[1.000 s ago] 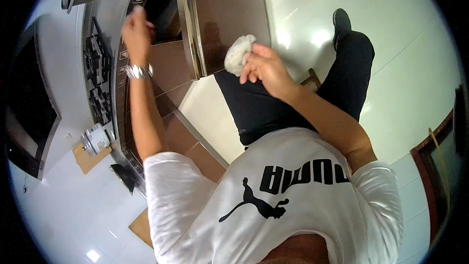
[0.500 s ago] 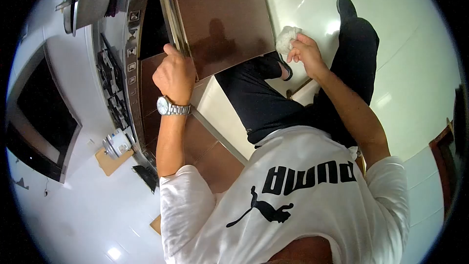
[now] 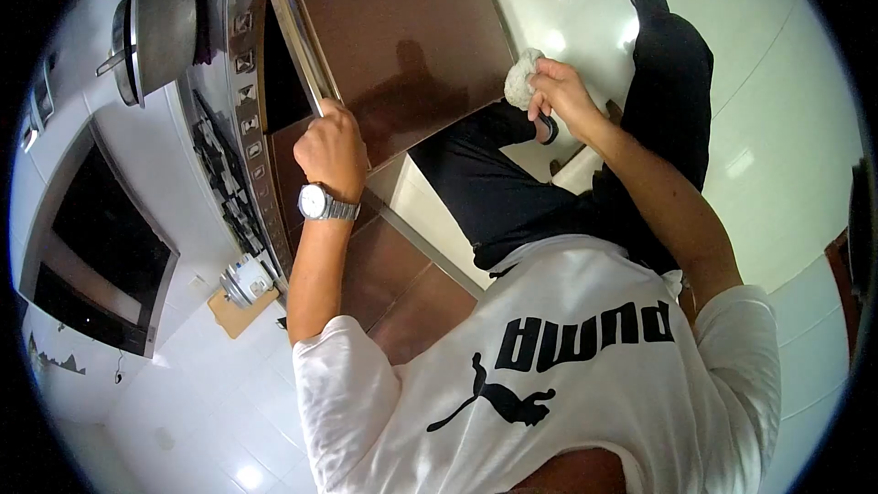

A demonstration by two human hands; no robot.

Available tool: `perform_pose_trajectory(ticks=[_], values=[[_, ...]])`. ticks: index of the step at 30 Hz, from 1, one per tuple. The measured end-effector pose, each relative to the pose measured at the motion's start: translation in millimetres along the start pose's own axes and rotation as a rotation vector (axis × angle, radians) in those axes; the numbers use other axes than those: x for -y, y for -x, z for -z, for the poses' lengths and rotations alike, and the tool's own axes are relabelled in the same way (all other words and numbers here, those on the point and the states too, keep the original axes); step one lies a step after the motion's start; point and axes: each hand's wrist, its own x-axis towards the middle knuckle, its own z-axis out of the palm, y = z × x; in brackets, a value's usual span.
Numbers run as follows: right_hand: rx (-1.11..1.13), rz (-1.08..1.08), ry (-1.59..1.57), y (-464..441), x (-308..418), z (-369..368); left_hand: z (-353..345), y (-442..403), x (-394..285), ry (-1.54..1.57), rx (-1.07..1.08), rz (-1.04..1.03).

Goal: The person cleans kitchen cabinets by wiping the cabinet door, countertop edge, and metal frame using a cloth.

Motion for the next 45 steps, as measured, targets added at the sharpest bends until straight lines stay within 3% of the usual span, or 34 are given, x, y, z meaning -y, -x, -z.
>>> perform_pose_trajectory(ticks=[8, 12, 14, 16, 17, 19, 20, 22, 23, 25, 26, 32, 34, 38, 40, 42, 45], values=[[0.038, 0.008, 0.160, 0.9, 2.2, -0.7, 8.5, -1.0, 6.9, 0.017, 0.065, -0.083], [0.073, 0.039, 0.202, 6.4, 10.9, -11.4, 16.1, 11.3, 6.0, 0.232, 0.135, -0.032], [0.119, 0.168, 0.266, 5.9, 12.3, -19.3, 25.0, 19.5, 11.0, 0.291, 0.182, -0.007], [0.156, 0.288, 0.196, -3.9, 3.7, -31.0, 31.5, 22.8, 25.8, 0.550, 0.117, 0.000], [0.150, 0.344, 0.304, -5.1, 5.1, -38.9, 32.9, 23.4, 35.1, 0.677, 0.195, 0.106], [0.107, 0.495, 0.448, 0.3, 17.1, -67.6, 5.4, 24.7, 54.8, 0.848, 0.020, 0.283], [0.105, 0.845, 0.507, 1.2, 25.9, -85.6, -0.6, 20.4, 65.4, 0.862, -0.016, 0.365], [0.204, 0.976, 0.693, 10.3, 33.3, -110.5, -21.9, 5.3, 90.4, 0.934, -0.107, 0.491], [0.269, 1.069, 0.761, 17.2, 39.7, -124.6, -44.7, -2.4, 102.7, 0.843, -0.306, 0.519], [0.370, 1.226, 0.911, 22.3, 37.5, -146.7, -82.8, -20.6, 134.0, 0.794, -0.366, 0.603], [0.461, 1.193, 1.027, 22.7, 37.9, -152.1, -93.2, -29.6, 147.9, 0.679, -0.380, 0.614], [0.402, 1.350, 1.100, 4.3, 40.7, -161.1, -171.0, -62.6, 184.9, 0.655, -0.261, 0.831], [0.551, 1.217, 1.359, 0.2, 47.5, -157.8, -190.2, -68.8, 187.6, 0.690, -0.222, 0.874], [0.575, 1.120, 1.672, -22.2, 78.5, -161.3, -216.8, -68.7, 188.2, 0.737, -0.235, 0.915], [0.427, 1.189, 1.485, -49.9, 83.3, -166.0, -206.4, -70.6, 180.6, 0.719, -0.315, 0.904], [0.285, 1.043, 1.678, -76.3, 102.1, -173.7, -200.1, -69.9, 177.8, 0.730, -0.302, 0.930], [0.092, 1.224, 1.593, -110.3, 122.5, -183.8, -203.5, -69.1, 179.0, 0.718, -0.299, 0.925]])
